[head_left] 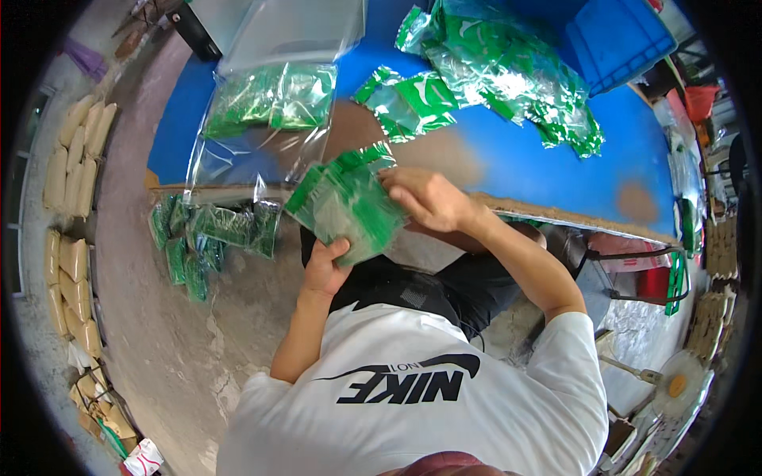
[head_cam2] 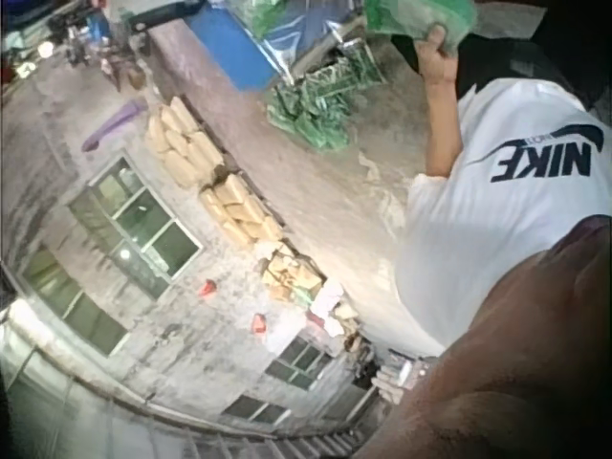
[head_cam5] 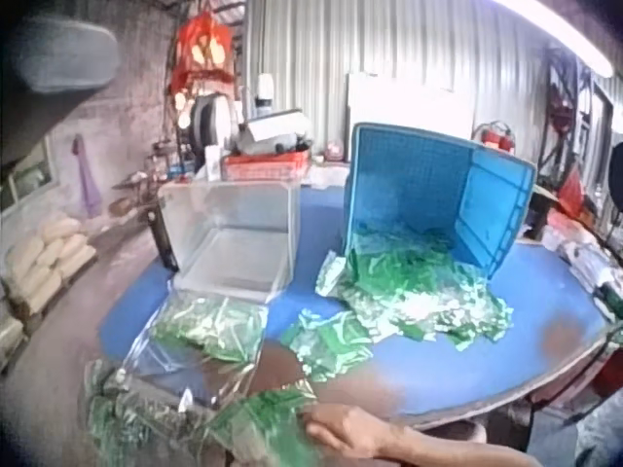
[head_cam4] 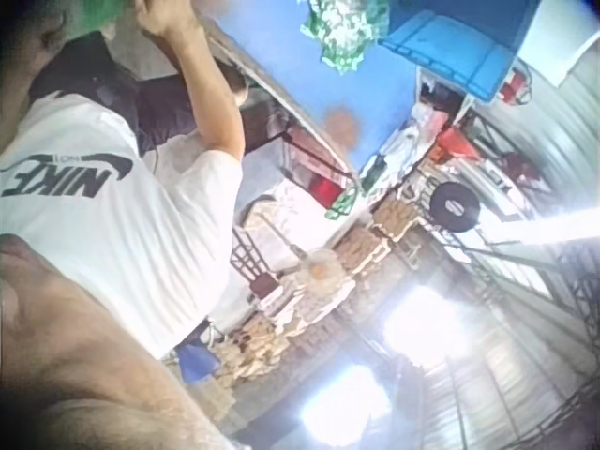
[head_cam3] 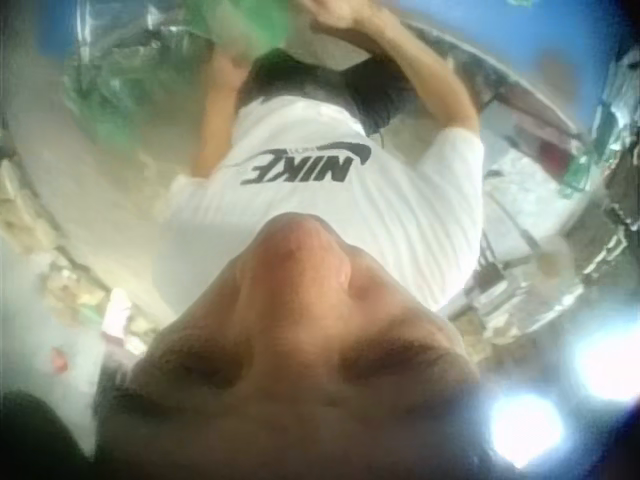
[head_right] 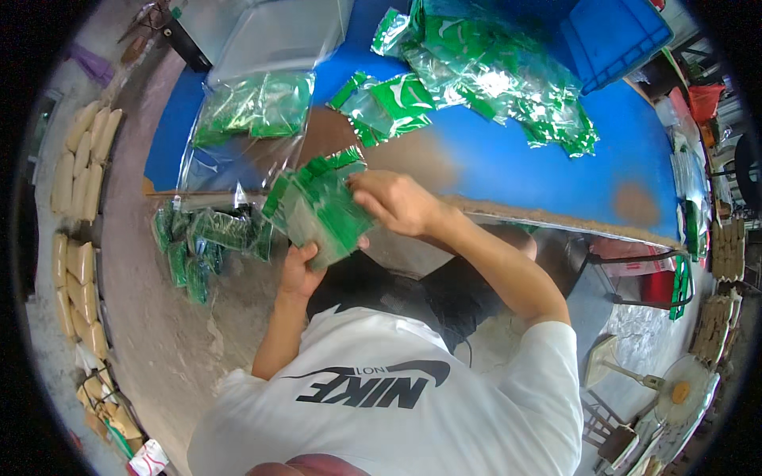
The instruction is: The recorder is counting green packets from a blue bin and placing them into a larger plastic bag.
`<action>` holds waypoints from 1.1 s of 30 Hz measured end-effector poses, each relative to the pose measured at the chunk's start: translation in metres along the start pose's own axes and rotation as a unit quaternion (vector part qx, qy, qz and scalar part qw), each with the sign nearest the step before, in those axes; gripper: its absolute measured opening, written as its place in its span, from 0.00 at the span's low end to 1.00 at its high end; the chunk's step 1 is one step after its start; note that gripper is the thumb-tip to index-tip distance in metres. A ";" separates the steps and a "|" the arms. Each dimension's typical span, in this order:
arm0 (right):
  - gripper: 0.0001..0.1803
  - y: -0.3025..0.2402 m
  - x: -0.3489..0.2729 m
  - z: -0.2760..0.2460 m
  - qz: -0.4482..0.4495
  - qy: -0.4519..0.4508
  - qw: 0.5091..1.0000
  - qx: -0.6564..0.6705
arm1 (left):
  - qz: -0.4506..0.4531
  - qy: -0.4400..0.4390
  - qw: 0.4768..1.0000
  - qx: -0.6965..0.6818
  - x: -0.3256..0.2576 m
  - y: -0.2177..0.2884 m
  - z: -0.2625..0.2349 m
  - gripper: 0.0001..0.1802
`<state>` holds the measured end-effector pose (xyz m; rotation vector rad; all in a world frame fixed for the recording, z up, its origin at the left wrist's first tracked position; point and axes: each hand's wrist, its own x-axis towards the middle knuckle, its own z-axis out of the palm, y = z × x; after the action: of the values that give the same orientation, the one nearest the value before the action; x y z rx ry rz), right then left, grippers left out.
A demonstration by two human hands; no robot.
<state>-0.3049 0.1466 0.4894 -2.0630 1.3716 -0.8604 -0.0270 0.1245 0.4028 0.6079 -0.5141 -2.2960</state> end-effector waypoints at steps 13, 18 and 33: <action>0.07 0.089 0.079 -0.036 0.119 0.173 0.853 -0.477 | -0.045 -0.073 0.991 -0.100 0.003 -0.010 -0.021 0.38; 0.08 0.028 0.062 -0.024 0.150 0.428 0.891 0.032 | -0.069 -0.113 0.964 -0.229 0.007 -0.006 -0.008 0.38; 0.30 0.052 0.026 -0.029 0.022 0.060 0.934 -0.351 | -0.011 -0.039 0.988 -0.151 0.004 -0.016 0.001 0.36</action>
<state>-0.3506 0.1018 0.4771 -2.5008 1.9999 -0.5163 -0.0386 0.1328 0.3944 0.3769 -0.1883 -2.3642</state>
